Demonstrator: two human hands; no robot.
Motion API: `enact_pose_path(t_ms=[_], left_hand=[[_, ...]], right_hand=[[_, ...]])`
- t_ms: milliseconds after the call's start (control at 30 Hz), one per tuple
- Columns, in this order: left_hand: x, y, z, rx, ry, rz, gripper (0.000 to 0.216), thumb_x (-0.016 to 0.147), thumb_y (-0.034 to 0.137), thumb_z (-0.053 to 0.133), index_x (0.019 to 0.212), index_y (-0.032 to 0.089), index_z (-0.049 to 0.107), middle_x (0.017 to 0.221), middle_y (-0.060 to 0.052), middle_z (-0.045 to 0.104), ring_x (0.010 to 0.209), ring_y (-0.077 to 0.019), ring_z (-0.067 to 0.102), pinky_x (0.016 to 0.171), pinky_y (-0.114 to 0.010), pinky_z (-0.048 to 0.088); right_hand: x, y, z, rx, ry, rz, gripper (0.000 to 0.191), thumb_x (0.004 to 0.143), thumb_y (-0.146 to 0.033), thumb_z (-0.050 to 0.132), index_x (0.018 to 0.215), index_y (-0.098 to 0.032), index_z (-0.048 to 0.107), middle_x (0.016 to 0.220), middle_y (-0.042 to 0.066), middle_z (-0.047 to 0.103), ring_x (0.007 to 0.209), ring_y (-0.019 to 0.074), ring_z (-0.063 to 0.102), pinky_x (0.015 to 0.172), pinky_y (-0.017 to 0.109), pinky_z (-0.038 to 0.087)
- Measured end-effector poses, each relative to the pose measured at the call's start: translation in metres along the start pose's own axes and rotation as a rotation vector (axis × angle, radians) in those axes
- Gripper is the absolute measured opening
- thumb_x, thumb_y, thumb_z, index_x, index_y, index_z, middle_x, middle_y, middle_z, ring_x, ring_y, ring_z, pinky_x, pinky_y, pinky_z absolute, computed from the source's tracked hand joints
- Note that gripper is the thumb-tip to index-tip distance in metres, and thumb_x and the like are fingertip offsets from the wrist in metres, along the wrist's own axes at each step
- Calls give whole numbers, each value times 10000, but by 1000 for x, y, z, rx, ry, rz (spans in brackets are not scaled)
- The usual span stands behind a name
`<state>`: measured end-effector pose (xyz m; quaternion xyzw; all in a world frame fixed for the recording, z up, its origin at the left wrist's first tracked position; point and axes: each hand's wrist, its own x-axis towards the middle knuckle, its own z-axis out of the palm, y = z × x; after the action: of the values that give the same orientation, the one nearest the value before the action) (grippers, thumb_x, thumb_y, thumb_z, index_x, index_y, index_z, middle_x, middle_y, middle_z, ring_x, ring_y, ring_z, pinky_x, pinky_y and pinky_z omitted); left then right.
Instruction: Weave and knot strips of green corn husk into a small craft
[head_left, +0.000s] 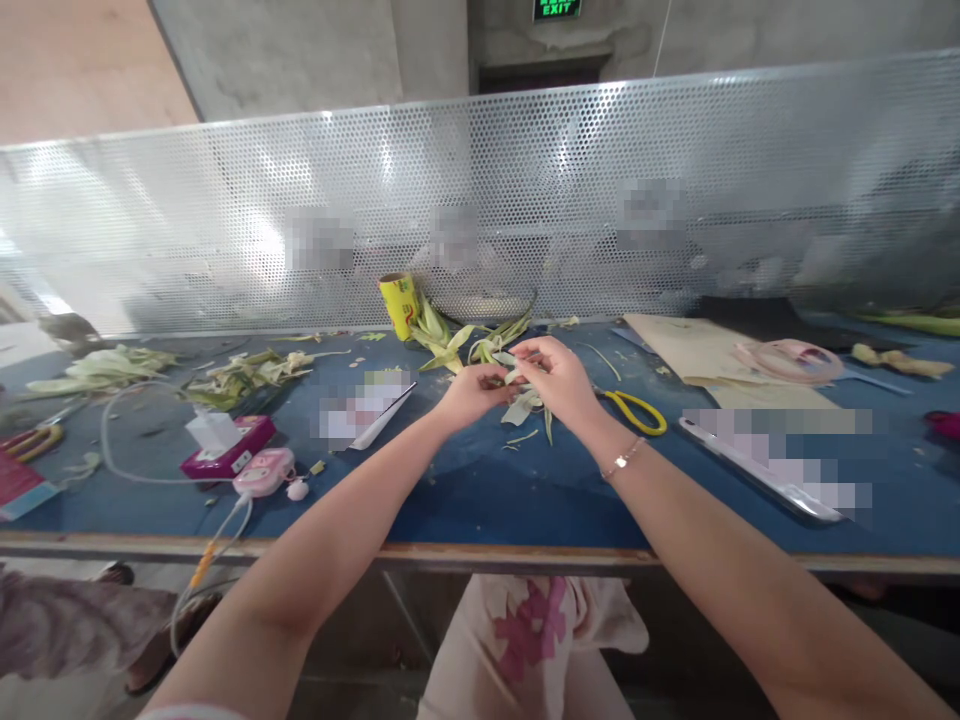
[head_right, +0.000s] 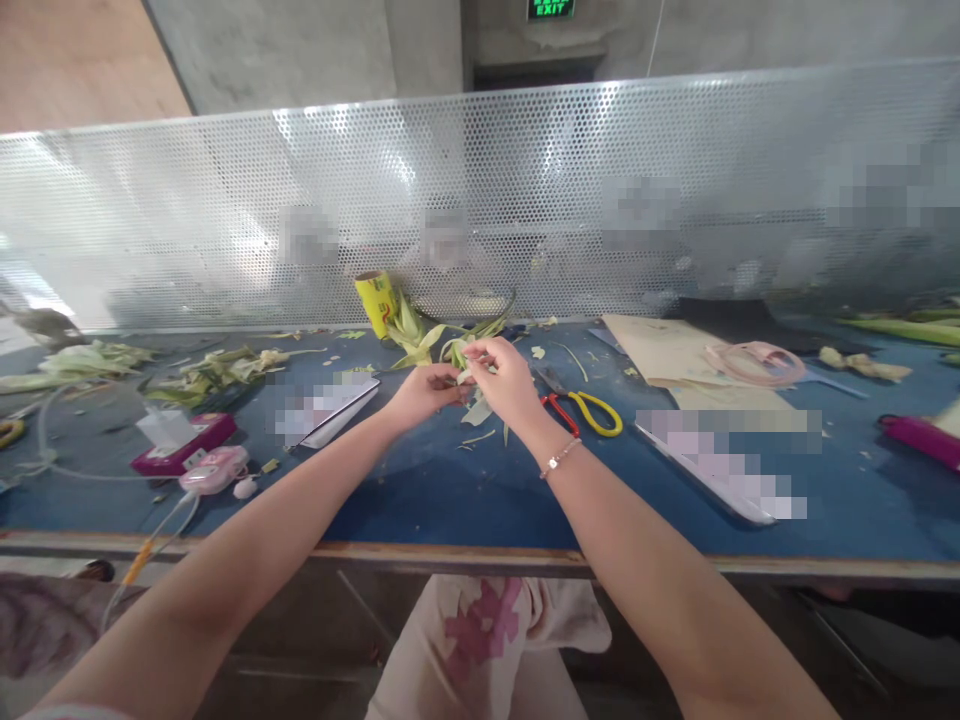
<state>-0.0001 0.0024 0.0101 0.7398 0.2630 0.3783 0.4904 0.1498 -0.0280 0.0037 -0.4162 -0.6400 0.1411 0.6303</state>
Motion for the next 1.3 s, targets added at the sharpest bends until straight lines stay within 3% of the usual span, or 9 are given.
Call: enact_pose_path(t_ms=[200,500,733,833,933,1067,1167,1300], left_hand=[[-1,4,-2,-365,9,-100,181,625,235,733,732,129,633,738,-31,679,678,-122,654,733,-291,530],[-2,8,-2,-395,130,-110,217,694,265,718,684,120,557,628,-29,658,604,-106,641,620,-232,504],[2,11,-8,-455,195,-220,90,776,150,629,699,109,609,634,-41,647,587,-75,631,550,-165,492],[6,8,-13,-466,182,-263,109,794,165,612,704,110,637,691,-68,667,583,-64,613,460,-134,443],[8,7,-13,-521,191,-315,131,803,171,599,689,124,644,708,-66,669,565,-58,589,413,-136,419],[5,11,-8,-547,236,-343,148,794,140,594,656,122,643,633,-39,632,511,-38,544,461,-143,458],[2,16,-4,-523,250,-320,146,774,92,580,641,110,638,595,-29,616,514,-36,551,531,-149,486],[-2,18,1,-428,193,-251,103,728,104,616,628,108,598,584,-30,619,558,-77,618,500,-155,462]], right_hand=[[-2,-8,-1,48,-56,25,51,761,-247,577,796,-216,598,848,38,612,740,164,595,680,357,553],[-3,-8,-3,-164,-121,-234,117,805,-166,528,773,-224,623,815,32,636,779,175,614,636,311,503],[-2,-4,-14,-290,-299,-409,286,803,-56,477,954,-249,625,1001,40,662,962,183,621,862,389,505],[-2,-5,-15,-329,-372,-494,256,799,-72,514,963,-242,613,1054,55,635,1039,196,591,918,419,486],[-3,-5,-13,-375,-361,-543,208,795,-96,552,935,-234,618,1053,67,614,1040,211,580,921,435,480],[-5,-6,-9,-400,-327,-546,119,830,-145,560,878,-233,624,989,62,610,970,204,583,884,420,484],[-6,-8,-7,-365,-275,-497,73,860,-194,551,842,-230,612,919,49,614,891,186,589,832,385,492],[-6,-9,-4,-328,-173,-377,90,859,-226,551,782,-225,597,810,33,612,808,181,585,772,361,487]])
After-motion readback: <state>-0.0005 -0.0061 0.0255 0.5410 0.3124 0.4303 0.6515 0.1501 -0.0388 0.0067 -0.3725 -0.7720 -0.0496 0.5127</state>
